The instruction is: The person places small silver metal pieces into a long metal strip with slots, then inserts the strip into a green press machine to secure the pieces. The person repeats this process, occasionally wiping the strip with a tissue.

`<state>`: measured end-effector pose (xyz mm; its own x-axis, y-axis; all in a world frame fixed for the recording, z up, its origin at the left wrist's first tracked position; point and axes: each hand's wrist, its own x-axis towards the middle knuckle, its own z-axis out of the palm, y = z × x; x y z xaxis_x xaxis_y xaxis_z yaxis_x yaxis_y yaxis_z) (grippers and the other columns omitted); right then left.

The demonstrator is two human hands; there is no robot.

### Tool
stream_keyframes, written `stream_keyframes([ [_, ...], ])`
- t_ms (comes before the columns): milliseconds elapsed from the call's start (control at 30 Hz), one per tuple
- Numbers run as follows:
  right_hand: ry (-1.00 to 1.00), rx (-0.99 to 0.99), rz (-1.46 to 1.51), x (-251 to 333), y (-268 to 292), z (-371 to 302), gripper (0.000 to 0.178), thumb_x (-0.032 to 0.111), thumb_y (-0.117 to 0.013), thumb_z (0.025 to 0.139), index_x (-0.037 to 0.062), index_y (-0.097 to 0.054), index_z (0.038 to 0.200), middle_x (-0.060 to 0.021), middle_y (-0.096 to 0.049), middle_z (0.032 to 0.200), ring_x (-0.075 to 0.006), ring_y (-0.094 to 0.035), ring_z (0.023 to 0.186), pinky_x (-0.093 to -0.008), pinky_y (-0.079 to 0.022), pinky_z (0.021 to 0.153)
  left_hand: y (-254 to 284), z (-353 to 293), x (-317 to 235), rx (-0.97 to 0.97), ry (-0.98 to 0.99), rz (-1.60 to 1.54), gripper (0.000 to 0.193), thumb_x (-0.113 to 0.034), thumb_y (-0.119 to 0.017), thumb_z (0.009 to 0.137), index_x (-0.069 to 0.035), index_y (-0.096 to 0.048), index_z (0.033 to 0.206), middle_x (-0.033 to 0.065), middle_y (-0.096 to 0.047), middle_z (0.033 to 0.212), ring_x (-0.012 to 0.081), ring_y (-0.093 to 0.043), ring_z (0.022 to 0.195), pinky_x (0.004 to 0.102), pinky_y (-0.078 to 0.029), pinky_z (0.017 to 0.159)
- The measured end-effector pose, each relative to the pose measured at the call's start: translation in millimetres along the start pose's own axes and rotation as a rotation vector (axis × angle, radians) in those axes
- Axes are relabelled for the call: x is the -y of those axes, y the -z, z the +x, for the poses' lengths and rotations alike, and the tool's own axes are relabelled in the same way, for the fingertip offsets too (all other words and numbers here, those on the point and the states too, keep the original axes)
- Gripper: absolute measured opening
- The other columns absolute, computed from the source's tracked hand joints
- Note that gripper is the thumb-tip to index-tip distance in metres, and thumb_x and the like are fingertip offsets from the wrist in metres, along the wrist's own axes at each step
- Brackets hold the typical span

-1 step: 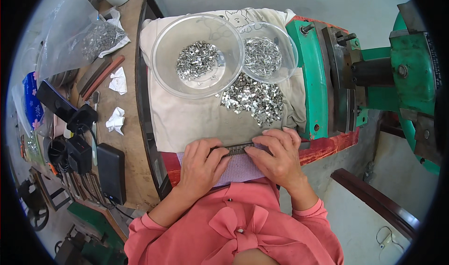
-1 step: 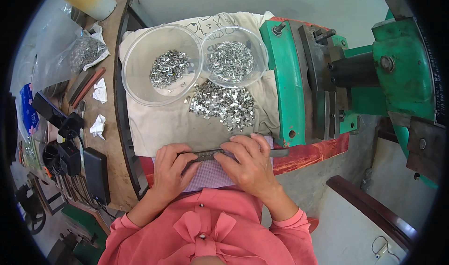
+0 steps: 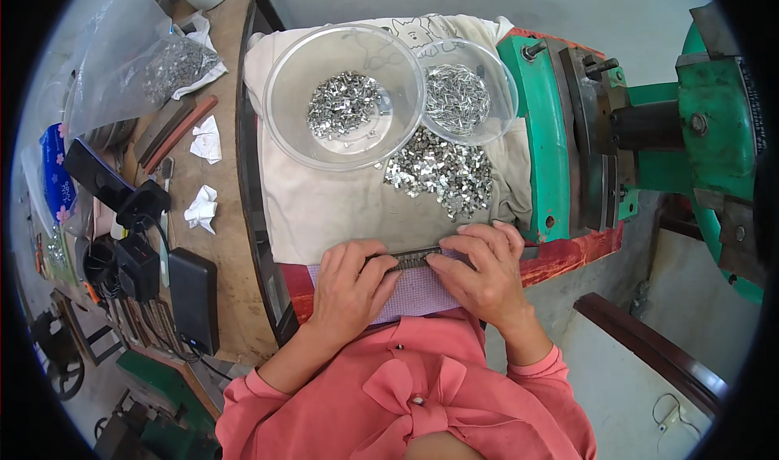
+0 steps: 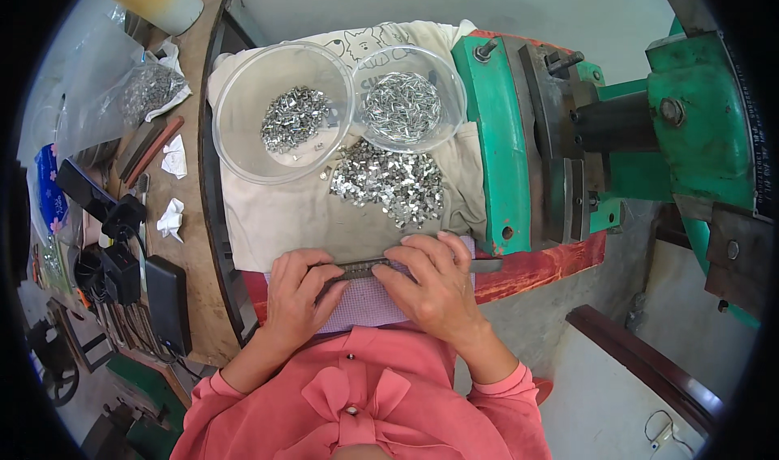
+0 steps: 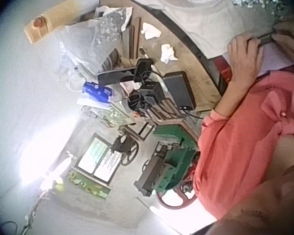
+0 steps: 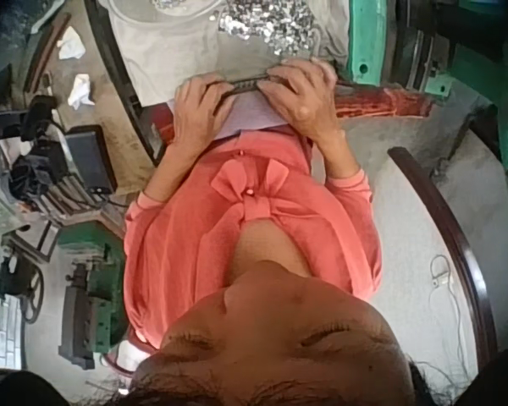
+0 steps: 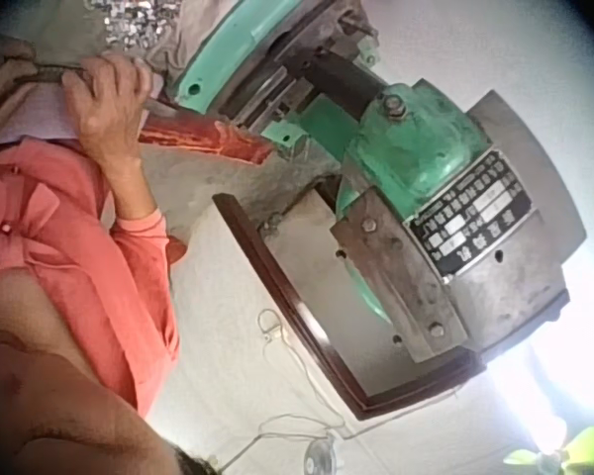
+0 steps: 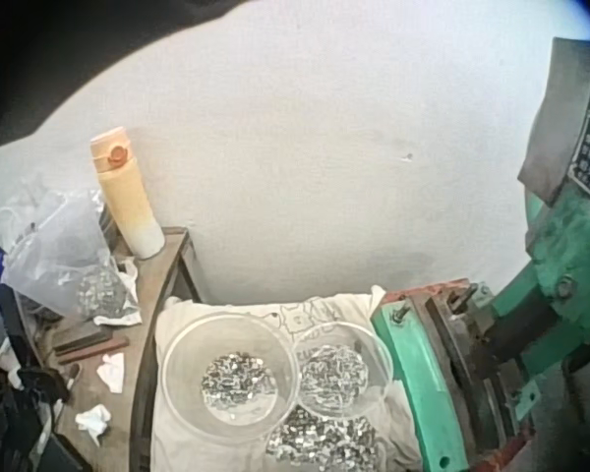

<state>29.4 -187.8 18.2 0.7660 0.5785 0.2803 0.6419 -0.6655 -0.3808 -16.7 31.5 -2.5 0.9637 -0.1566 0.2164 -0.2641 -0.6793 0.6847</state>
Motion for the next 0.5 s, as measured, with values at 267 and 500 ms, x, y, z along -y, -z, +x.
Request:
stream_keyframes([
  [267, -0.02, -0.027, 0.034, 4, -3, 14, 0.02, 0.014, -0.079, 0.073, 0.0161, -0.074, 0.092, 0.0012, -0.065, 0.103, -0.0205, -0.059, 0.106, -0.044, -0.036, 0.101, 1, 5, 2, -0.013, -0.092, 0.062, 0.024, -0.006, -0.079, 0.072, -0.009, -0.066, 0.093, 0.0042, -0.064, 0.096, 0.0252, -0.061, 0.09, 0.0391, -0.045, 0.08],
  [500, -0.056, -0.08, 0.106, -2, -20, 48, 0.017, 0.012, -0.08, 0.075, 0.0125, -0.073, 0.09, -0.0007, -0.064, 0.1, -0.0243, -0.058, 0.1, -0.0423, -0.04, 0.093, 3, 6, 2, -0.013, -0.094, 0.085, 0.027, -0.006, -0.078, 0.072, -0.009, -0.064, 0.094, 0.004, -0.064, 0.097, 0.0247, -0.062, 0.089, 0.0389, -0.045, 0.08],
])
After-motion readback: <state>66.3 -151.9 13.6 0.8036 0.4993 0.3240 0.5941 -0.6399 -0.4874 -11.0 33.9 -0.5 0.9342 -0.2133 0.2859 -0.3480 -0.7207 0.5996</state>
